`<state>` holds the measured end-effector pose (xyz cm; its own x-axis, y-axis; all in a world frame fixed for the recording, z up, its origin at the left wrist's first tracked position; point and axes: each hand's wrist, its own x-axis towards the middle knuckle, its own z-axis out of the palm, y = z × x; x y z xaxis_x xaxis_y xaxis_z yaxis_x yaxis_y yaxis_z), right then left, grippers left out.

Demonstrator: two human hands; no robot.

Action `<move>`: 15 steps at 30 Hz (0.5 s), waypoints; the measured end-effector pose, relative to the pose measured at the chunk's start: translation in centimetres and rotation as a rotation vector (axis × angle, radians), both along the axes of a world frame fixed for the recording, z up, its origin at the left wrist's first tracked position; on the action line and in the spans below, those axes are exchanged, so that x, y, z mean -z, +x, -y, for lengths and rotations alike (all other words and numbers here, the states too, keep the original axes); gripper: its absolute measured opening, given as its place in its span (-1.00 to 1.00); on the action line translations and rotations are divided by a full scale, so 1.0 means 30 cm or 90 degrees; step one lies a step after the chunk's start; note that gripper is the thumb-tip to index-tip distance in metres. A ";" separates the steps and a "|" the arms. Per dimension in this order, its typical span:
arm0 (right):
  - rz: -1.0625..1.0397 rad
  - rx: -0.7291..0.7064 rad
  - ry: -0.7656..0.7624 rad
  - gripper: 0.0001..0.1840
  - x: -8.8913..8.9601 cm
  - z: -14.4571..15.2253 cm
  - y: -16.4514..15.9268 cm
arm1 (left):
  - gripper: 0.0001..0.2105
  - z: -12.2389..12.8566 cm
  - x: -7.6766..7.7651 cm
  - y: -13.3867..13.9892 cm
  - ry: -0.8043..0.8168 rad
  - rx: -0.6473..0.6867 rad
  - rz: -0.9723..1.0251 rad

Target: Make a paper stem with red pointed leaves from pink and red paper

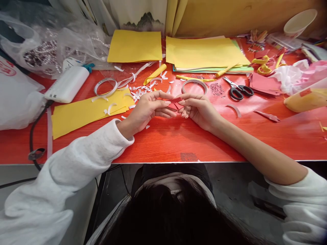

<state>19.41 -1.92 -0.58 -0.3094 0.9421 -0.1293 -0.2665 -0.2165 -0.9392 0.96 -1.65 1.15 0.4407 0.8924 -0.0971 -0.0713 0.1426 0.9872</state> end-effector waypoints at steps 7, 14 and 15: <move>-0.031 0.015 -0.004 -0.82 -0.007 0.003 -0.003 | -0.87 0.007 -0.002 0.006 -0.005 -0.010 0.039; -0.060 -0.022 -0.019 -0.79 -0.001 -0.003 -0.001 | -0.87 0.002 0.008 0.006 -0.012 -0.037 0.037; -0.065 -0.032 -0.016 -0.80 0.001 -0.004 0.000 | -0.87 0.002 0.010 0.005 -0.011 -0.038 0.035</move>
